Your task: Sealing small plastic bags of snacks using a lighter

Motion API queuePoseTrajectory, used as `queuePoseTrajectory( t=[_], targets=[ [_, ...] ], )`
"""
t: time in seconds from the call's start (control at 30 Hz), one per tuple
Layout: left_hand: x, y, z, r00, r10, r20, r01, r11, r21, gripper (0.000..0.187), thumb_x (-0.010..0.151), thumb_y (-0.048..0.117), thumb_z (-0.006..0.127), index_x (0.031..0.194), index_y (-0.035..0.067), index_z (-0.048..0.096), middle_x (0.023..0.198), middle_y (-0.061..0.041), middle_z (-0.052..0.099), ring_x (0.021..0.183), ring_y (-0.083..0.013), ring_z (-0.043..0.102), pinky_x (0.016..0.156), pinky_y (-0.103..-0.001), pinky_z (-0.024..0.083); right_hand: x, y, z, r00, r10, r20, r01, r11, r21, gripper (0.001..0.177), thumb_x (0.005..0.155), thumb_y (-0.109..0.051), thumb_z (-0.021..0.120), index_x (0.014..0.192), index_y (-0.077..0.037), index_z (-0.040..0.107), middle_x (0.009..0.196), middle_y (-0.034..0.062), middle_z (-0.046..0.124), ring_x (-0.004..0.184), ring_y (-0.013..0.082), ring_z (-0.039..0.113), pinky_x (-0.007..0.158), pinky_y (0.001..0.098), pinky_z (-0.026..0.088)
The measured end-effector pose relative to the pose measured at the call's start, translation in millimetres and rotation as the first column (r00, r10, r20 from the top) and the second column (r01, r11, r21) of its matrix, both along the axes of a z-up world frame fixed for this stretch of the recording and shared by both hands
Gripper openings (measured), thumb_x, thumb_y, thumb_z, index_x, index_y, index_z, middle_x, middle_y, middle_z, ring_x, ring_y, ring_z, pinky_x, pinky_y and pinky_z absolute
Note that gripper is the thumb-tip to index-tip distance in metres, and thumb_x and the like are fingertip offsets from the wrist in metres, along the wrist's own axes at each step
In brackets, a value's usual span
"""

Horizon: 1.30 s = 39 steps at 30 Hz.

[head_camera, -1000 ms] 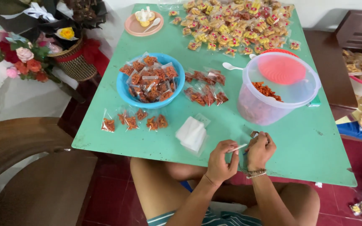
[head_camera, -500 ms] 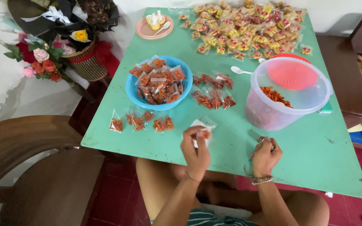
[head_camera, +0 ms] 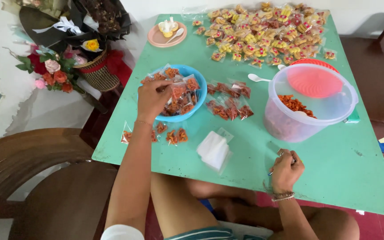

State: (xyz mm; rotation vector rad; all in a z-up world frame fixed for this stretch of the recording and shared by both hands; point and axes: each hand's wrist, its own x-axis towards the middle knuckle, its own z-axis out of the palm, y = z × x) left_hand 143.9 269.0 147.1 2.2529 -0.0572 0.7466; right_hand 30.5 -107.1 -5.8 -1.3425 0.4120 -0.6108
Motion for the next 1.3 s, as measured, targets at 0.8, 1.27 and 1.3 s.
queuePoseTrajectory(
  t=[0.8, 1.27, 1.3],
  targets=[
    [-87.6, -30.8, -140.2, 0.874, 0.42, -0.244, -0.372, 0.902, 0.218, 0.046, 0.087, 0.046, 0.076, 0.115, 0.009, 0.071, 0.133, -0.014, 0.064, 0.117, -0.0387, 0.061, 0.068, -0.06, 0.058, -7.1, 2.3, 25.6, 0.971, 0.046, -0.234, -0.052, 0.998, -0.022, 0.025, 0.092, -0.018, 0.049, 0.071, -0.005, 0.052, 0.046, 0.0029, 0.031, 0.043, 0.0133, 0.032, 0.036, 0.0304, 0.035],
    [-100.8, -44.9, -140.1, 0.936, 0.351, -0.015, -0.351, 0.936, -0.009, 0.011, 0.093, 0.017, 0.071, 0.1, 0.01, 0.069, 0.113, -0.013, 0.068, 0.123, -0.0371, 0.058, 0.089, -0.052, 0.055, -1.8, -3.8, 4.7, 0.979, 0.08, -0.185, -0.087, 0.996, -0.03, 0.031, 0.098, -0.02, 0.054, 0.07, -0.008, 0.046, 0.048, 0.0016, 0.029, 0.042, 0.012, 0.032, 0.037, 0.0305, 0.037],
    [-106.8, -49.2, -131.5, 0.94, 0.332, 0.075, -0.326, 0.942, -0.078, 0.008, 0.094, 0.015, 0.072, 0.096, 0.009, 0.068, 0.111, -0.011, 0.07, 0.13, -0.0363, 0.058, 0.1, -0.05, 0.052, -0.3, -3.9, 2.9, 0.98, 0.086, -0.179, -0.092, 0.995, -0.028, 0.029, 0.098, -0.02, 0.054, 0.072, -0.008, 0.047, 0.048, 0.0021, 0.031, 0.043, 0.0119, 0.032, 0.038, 0.0306, 0.04]
  ],
)
